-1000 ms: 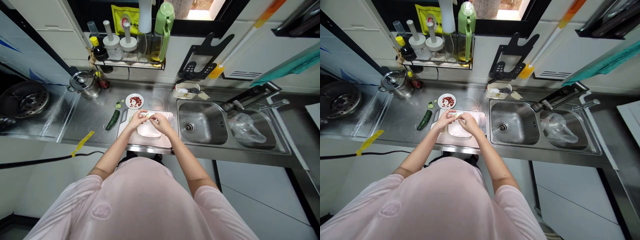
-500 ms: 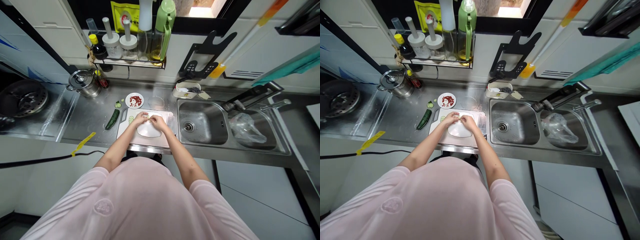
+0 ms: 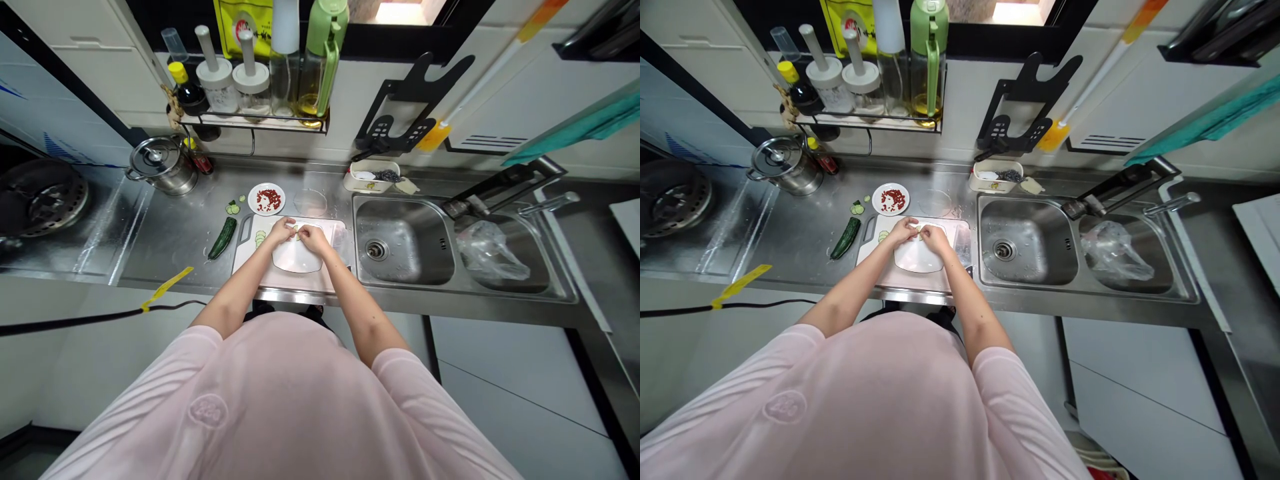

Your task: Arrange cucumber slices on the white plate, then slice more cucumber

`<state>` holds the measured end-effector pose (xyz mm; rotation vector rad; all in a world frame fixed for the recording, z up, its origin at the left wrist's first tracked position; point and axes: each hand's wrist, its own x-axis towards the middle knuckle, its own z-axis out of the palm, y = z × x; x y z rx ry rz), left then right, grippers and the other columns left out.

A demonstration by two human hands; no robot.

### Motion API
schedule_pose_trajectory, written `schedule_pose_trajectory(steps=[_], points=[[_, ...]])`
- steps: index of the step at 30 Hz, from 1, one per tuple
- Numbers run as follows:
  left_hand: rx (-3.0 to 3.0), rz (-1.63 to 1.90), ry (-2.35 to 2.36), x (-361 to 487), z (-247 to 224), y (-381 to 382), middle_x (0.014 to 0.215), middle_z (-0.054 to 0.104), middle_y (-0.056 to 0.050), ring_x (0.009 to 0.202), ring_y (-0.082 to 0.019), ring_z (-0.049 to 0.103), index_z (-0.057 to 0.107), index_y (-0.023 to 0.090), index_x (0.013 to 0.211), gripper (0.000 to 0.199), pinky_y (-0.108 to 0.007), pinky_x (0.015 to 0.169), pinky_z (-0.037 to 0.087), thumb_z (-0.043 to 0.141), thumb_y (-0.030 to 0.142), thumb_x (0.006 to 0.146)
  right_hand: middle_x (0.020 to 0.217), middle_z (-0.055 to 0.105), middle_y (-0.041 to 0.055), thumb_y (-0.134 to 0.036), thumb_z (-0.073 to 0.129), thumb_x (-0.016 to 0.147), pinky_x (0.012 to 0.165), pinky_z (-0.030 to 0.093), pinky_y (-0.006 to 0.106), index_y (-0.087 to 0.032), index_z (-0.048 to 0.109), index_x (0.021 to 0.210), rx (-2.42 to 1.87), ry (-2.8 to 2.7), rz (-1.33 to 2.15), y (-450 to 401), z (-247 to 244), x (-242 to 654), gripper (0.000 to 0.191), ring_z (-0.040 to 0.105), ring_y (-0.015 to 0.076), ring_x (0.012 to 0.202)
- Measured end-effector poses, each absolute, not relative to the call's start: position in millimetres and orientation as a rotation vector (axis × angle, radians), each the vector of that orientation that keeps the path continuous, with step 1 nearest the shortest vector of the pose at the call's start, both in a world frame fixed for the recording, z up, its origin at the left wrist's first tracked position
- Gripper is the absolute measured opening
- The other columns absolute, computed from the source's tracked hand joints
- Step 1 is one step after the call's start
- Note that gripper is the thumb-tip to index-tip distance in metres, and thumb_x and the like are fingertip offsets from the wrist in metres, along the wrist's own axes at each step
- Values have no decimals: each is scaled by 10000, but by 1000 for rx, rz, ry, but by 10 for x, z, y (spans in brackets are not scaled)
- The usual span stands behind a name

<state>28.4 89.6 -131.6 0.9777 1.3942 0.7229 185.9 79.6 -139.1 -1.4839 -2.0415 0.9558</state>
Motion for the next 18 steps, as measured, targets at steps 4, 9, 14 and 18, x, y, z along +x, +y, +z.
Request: schedule_pose_trajectory(steps=[4, 9, 14, 18], points=[[956, 748, 1403, 310, -1350, 951, 600, 529, 54, 535, -68, 523, 556, 166, 974, 372, -181, 558, 418, 714, 107, 642, 763, 669, 31, -196, 509, 807, 666, 370, 224, -174, 674, 844, -1530, -2055, 911, 835, -1390, 1847, 171, 555, 149, 700], [1055, 722, 1463, 323, -1398, 984, 588, 527, 54, 523, -83, 511, 562, 174, 1007, 359, -201, 564, 413, 677, 106, 674, 765, 666, 37, -199, 510, 804, 644, 358, 224, -177, 674, 852, -1589, -2064, 888, 859, -1392, 1846, 173, 550, 151, 687], [1273, 633, 1586, 319, -1296, 956, 609, 554, 38, 555, -109, 498, 597, 193, 1023, 365, -231, 628, 399, 669, 110, 675, 804, 670, 43, -224, 501, 816, 641, 357, 230, -185, 673, 862, -1648, -2048, 884, 844, -1400, 1850, 182, 549, 156, 699], [1461, 612, 1652, 322, -1218, 939, 709, 600, -9, 689, -154, 534, 623, 196, 1002, 341, -255, 718, 384, 686, 128, 674, 818, 673, 49, -228, 508, 823, 667, 365, 240, -190, 668, 864, -1690, -2059, 861, 828, -1399, 1833, 169, 559, 165, 727]])
